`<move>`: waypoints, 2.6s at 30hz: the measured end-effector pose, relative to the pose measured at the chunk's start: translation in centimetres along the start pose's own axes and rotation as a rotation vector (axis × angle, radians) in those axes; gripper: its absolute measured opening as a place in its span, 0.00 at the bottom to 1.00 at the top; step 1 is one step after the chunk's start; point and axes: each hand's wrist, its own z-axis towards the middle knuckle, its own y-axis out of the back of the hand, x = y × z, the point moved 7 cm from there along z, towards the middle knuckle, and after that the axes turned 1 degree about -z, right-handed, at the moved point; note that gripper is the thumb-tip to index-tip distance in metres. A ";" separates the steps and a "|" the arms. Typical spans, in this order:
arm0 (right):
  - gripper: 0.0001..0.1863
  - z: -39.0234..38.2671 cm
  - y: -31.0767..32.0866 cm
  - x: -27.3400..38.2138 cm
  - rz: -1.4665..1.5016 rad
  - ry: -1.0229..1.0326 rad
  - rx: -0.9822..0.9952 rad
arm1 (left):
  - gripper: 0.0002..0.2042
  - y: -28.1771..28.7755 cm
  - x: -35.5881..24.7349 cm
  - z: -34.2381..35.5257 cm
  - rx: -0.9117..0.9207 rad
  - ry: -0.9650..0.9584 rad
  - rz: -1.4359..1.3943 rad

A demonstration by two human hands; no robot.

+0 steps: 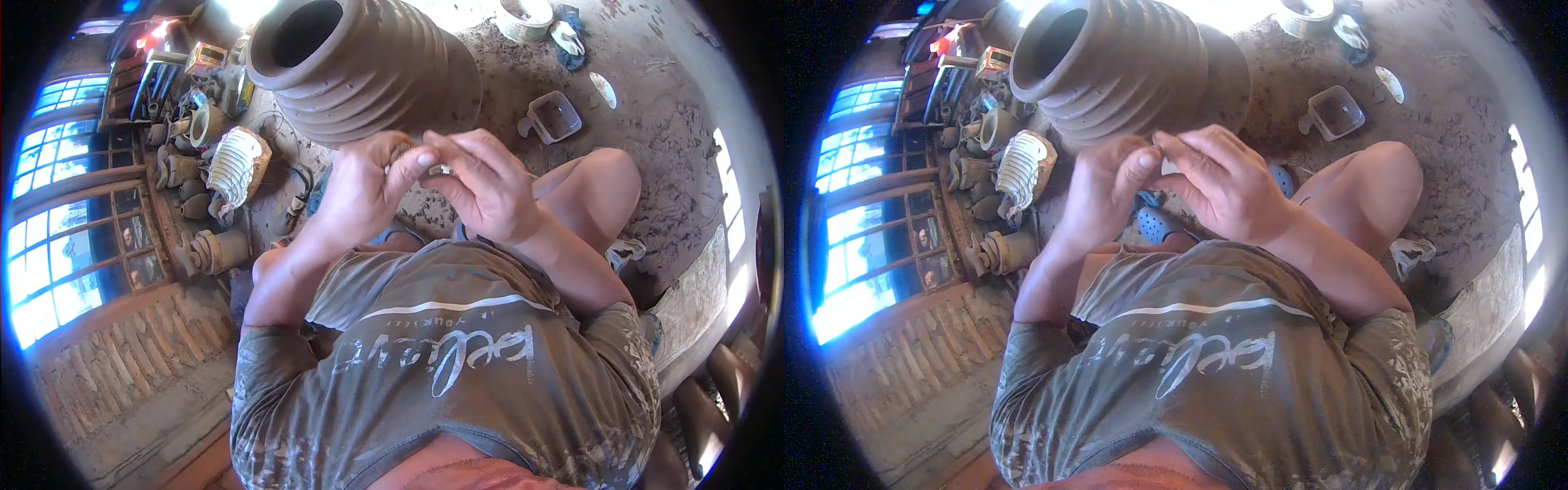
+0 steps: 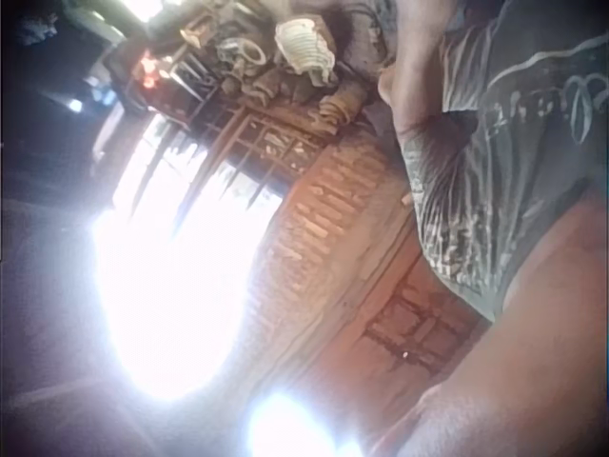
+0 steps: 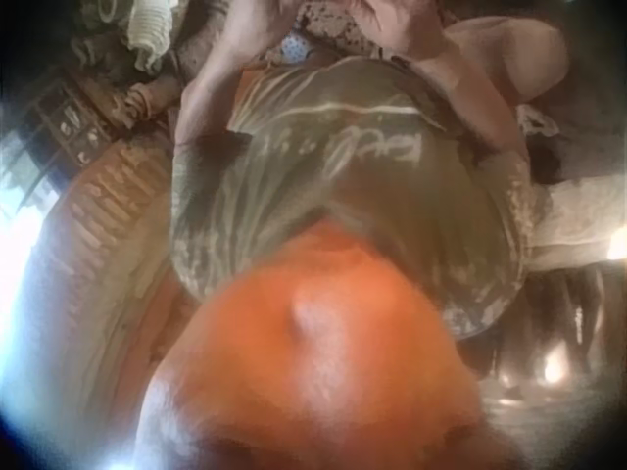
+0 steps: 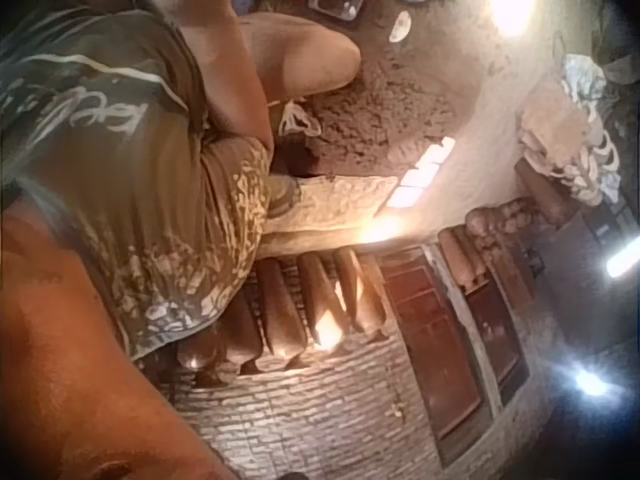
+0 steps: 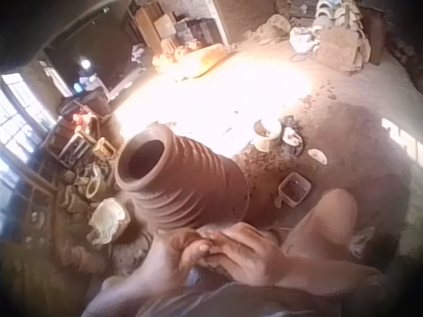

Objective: The person uses a flat tool and their hands to smooth the exterior ridges of a large clay pot on a spinning wheel. They move the tool vertically along the side and then pick up small pieces of clay to add to the base area.

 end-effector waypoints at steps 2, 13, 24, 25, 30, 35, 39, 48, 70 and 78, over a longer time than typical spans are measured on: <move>0.16 -1.4 -0.6 -0.9 -0.003 0.012 0.025 | 0.22 -1.4 1.6 -0.5 0.124 0.107 0.032; 0.12 -4.0 -1.0 -4.0 0.193 -0.420 0.031 | 0.16 -5.1 4.4 0.5 0.330 0.217 -0.288; 0.18 -4.3 3.3 -3.1 0.038 -0.288 -0.065 | 0.23 -7.7 2.6 2.0 0.323 0.262 -0.470; 0.18 -4.4 3.2 -3.4 0.024 -0.267 -0.041 | 0.24 -8.1 2.4 2.3 0.355 0.272 -0.443; 0.15 -4.2 4.1 -3.4 -0.100 -0.155 0.094 | 0.24 -9.7 1.3 2.8 0.479 0.225 -0.481; 0.13 -3.8 4.9 -3.9 -0.295 -0.154 0.009 | 0.24 -10.5 1.5 4.1 0.393 0.334 -0.607; 0.10 -4.7 6.2 -5.5 0.077 -0.409 -0.016 | 0.22 -9.4 2.5 5.3 0.334 0.330 -0.624; 0.12 -14.5 33.4 -15.6 -1.110 -0.463 -0.396 | 0.24 8.5 -2.7 6.0 -0.671 -0.523 0.743; 0.34 -42.1 31.2 -34.9 -0.726 -2.213 -0.660 | 0.42 13.8 6.5 7.7 -0.248 -0.284 0.592; 0.27 -45.3 34.1 -36.8 -1.013 -1.931 0.222 | 0.49 14.6 7.2 9.0 -0.122 -0.369 0.577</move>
